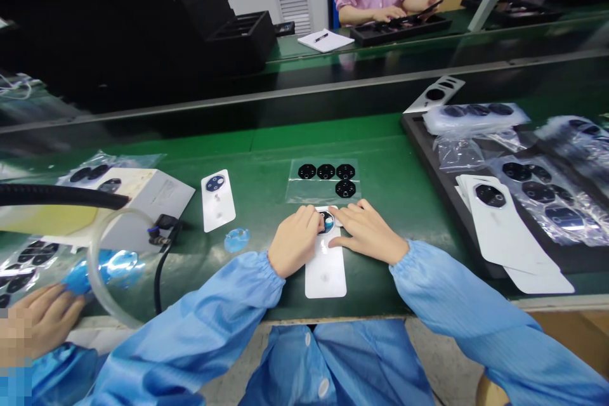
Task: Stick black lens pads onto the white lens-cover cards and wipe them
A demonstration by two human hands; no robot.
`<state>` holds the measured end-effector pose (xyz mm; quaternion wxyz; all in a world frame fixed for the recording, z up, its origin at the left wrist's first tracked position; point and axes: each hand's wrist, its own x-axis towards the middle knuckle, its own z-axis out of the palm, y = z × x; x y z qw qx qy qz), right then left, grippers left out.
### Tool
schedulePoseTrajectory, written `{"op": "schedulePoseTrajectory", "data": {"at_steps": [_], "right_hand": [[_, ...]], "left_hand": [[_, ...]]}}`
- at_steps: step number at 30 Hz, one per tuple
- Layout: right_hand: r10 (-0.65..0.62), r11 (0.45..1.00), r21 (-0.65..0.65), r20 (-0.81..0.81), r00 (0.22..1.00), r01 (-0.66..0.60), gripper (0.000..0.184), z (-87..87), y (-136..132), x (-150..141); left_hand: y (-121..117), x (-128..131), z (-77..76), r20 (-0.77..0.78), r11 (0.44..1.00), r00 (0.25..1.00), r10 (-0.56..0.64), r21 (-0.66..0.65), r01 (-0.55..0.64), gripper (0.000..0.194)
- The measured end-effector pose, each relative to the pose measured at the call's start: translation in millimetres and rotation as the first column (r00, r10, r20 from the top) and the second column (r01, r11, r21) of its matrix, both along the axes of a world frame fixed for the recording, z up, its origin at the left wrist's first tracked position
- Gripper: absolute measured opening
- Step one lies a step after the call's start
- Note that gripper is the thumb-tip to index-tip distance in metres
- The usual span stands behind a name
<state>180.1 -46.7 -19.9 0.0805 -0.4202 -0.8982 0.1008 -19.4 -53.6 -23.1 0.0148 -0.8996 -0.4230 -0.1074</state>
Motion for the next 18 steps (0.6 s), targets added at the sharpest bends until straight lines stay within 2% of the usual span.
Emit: {"op": "schedulePoseTrajectory", "data": {"at_steps": [9,12,13,15,18], "right_hand": [[0.015,1.000,0.021,-0.007,1.000,-0.015,0.070,-1.3,0,1],[0.016,0.999,0.029,-0.006,1.000,-0.016,0.069,-2.3,1,1],[0.017,0.999,0.031,-0.005,1.000,-0.017,0.069,-3.0,1,1],[0.020,0.999,0.034,-0.006,1.000,-0.020,0.070,-5.1,1,2],[0.028,0.999,0.037,-0.016,0.999,-0.027,0.069,-8.6,2,3]], "left_hand": [[-34,-4,2.4,0.101,0.999,0.994,0.040,-0.018,-0.038,0.019],[-50,-9,8.9,0.228,0.995,0.970,0.088,-0.060,-0.076,0.016],[-54,-14,10.5,0.306,0.990,0.943,0.130,-0.097,-0.105,0.015],[-58,-31,11.0,0.458,0.958,0.844,0.280,-0.187,-0.217,0.014],[-56,-72,4.8,0.540,0.836,0.642,0.544,-0.286,-0.468,0.008]]}}
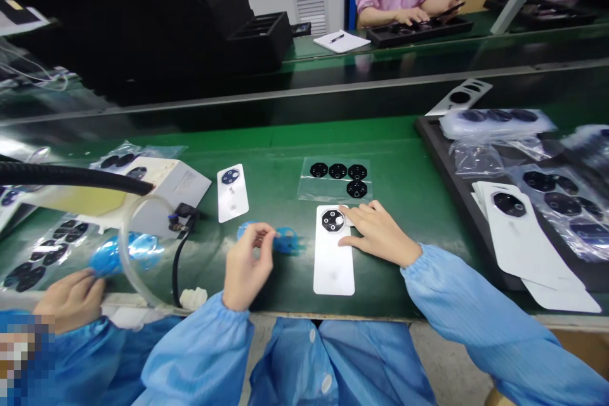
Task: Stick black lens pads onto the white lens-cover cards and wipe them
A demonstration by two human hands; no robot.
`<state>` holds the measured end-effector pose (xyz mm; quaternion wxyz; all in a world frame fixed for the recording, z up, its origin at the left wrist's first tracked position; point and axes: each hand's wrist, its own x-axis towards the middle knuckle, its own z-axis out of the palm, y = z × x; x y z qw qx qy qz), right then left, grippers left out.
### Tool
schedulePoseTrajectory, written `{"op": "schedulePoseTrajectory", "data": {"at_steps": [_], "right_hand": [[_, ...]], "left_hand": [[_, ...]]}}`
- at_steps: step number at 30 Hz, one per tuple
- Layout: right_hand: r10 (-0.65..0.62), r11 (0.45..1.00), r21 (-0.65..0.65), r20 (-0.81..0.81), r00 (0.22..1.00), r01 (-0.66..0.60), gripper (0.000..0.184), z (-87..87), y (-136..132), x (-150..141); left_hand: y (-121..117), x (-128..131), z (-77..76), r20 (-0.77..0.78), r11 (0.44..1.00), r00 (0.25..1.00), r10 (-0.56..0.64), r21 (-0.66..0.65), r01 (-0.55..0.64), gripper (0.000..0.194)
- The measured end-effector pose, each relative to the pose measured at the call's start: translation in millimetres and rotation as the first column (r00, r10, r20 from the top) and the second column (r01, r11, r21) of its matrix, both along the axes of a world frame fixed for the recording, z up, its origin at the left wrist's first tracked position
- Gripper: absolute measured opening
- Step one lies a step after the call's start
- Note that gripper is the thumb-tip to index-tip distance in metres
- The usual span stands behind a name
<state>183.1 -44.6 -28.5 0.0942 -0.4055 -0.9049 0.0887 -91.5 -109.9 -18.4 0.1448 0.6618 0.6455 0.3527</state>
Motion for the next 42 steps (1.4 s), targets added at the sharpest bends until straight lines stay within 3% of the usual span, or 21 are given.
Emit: {"op": "schedulePoseTrajectory", "data": {"at_steps": [3,6,10,14,17,19,21,23,26,29,32,35,39,42], "right_hand": [[0.002,1.000,-0.001,-0.028,1.000,-0.003,0.066,-2.7,1,1],[-0.008,1.000,-0.004,-0.039,0.999,0.008,0.066,-4.3,1,2],[-0.011,1.000,0.000,-0.041,0.999,0.011,0.066,-6.5,2,4],[-0.010,1.000,-0.022,-0.086,0.996,0.008,0.066,-8.5,4,5],[-0.030,0.998,-0.055,-0.082,0.996,0.026,0.069,-7.7,4,5],[-0.038,0.997,-0.065,-0.067,0.997,0.034,0.070,-6.1,4,4],[-0.042,0.997,-0.063,-0.062,0.997,0.038,0.071,-5.0,4,4],[-0.047,0.997,-0.065,-0.072,0.996,0.042,0.071,-5.1,3,4],[-0.075,0.994,-0.093,-0.127,0.989,0.064,0.068,-8.1,2,5],[-0.150,0.987,-0.090,-0.194,0.969,0.135,0.059,-12.4,4,8],[-0.203,0.978,0.000,-0.212,0.956,0.208,0.051,-14.9,7,11],[-0.227,0.969,0.054,-0.199,0.953,0.242,0.048,-15.2,10,13],[-0.244,0.964,0.066,-0.163,0.956,0.258,0.045,-13.9,12,15],[-0.252,0.962,0.062,-0.168,0.953,0.266,0.043,-12.7,12,15]], "left_hand": [[5,-42,-9.5,0.000,0.981,0.981,0.194,-0.007,-0.194,0.017],[7,-67,-18.3,-0.051,0.969,0.967,0.248,0.006,-0.248,0.023],[9,-74,-26.3,-0.120,0.962,0.955,0.271,0.059,-0.265,0.026],[9,-60,-23.8,-0.124,0.954,0.952,0.280,0.148,-0.261,0.032],[10,-32,-15.8,-0.122,0.986,0.985,0.120,0.132,-0.104,0.019],[15,-8,-10.4,-0.136,0.989,0.982,-0.129,0.056,0.137,0.023],[26,16,-6.9,-0.154,0.920,0.907,-0.392,-0.043,0.390,0.047],[39,35,-5.9,-0.179,0.835,0.815,-0.551,-0.116,0.538,0.076],[56,47,-6.9,-0.216,0.794,0.765,-0.607,-0.154,0.588,0.097],[63,46,-8.0,-0.210,0.784,0.756,-0.620,-0.157,0.600,0.100],[62,43,-9.0,-0.179,0.785,0.765,-0.619,-0.138,0.604,0.102],[57,43,-11.6,-0.060,0.786,0.785,-0.616,-0.104,0.609,0.102],[47,44,-16.5,0.316,0.830,0.802,-0.508,-0.072,0.554,0.087],[39,43,-17.6,0.664,0.878,0.679,-0.315,-0.067,0.473,0.091]]}}
